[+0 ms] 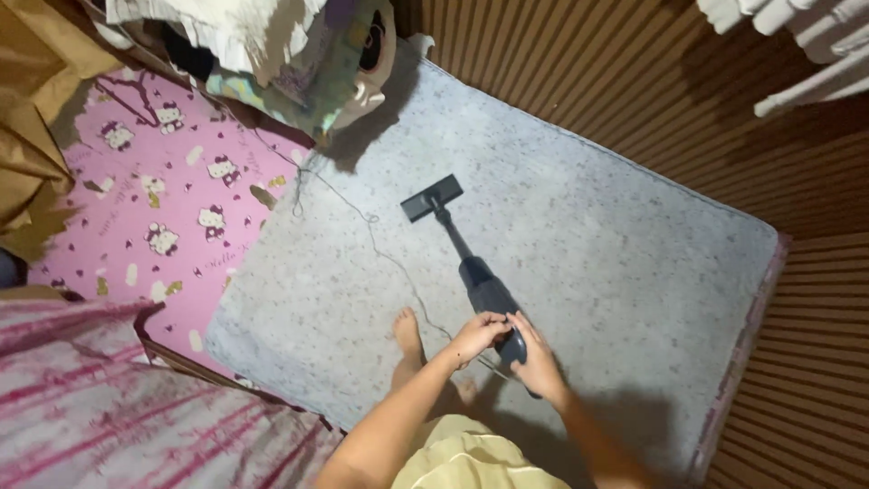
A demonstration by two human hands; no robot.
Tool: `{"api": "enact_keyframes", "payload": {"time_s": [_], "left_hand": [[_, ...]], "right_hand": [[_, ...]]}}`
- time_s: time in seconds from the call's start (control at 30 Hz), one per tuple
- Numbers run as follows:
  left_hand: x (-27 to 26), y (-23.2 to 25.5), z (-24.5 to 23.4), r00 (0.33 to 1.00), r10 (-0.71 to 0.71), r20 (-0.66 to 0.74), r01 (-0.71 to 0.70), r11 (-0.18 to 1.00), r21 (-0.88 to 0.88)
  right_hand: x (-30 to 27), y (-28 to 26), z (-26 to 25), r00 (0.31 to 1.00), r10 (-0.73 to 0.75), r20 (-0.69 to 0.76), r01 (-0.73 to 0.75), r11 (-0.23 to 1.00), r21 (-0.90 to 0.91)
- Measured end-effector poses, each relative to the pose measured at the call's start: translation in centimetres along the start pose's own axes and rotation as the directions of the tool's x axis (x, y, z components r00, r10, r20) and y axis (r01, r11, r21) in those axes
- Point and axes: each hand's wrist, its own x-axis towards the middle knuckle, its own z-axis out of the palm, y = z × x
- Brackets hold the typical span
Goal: The person vacuums the surface of a mattress using a handheld vacuum cleaner, then detaches the vacuum nozzle by hand.
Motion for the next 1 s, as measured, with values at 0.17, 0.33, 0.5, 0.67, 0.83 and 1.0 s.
{"api": "enact_keyframes", "payload": {"time_s": [0.17, 0.33, 0.5, 0.67, 0.83, 1.0], "left_hand": [[-3.4, -3.2, 5.3, 0.997, -0.021, 0.076, 0.018, 0.999, 0.036], [-4.9, -7.6, 8.7, 0.992, -0.018, 0.124, 0.020, 1.000, -0.018], [-7.2, -6.1, 10.8, 0.999, -0.049, 0.005, 0.049, 0.998, -0.030], [-5.1, -8.4, 9.1, 0.992, 0.021, -0.128, -0.021, 1.000, 0.002], [-2.9, -7.6, 5.8, 0.969, 0.118, -0.216, -0.138, 0.987, -0.083], [-0.3, -4.8, 1.0, 0.948, 0.264, -0.176, -0.286, 0.951, -0.119]], "right_hand": [[-8.7, 1.3, -3.2, 0.998, 0.055, 0.038, -0.057, 0.997, 0.059], [-13.6, 4.1, -3.1, 0.997, 0.057, 0.043, -0.060, 0.997, 0.050], [-11.7, 3.2, -1.3, 0.997, 0.045, -0.058, -0.044, 0.999, 0.032], [-8.6, 1.6, 1.1, 0.995, 0.031, -0.093, -0.028, 0.999, 0.040], [-3.9, -0.9, 2.1, 0.993, -0.026, -0.119, 0.029, 0.999, 0.024], [2.0, -2.6, 3.3, 0.984, -0.096, -0.148, 0.096, 0.995, -0.008]]}}
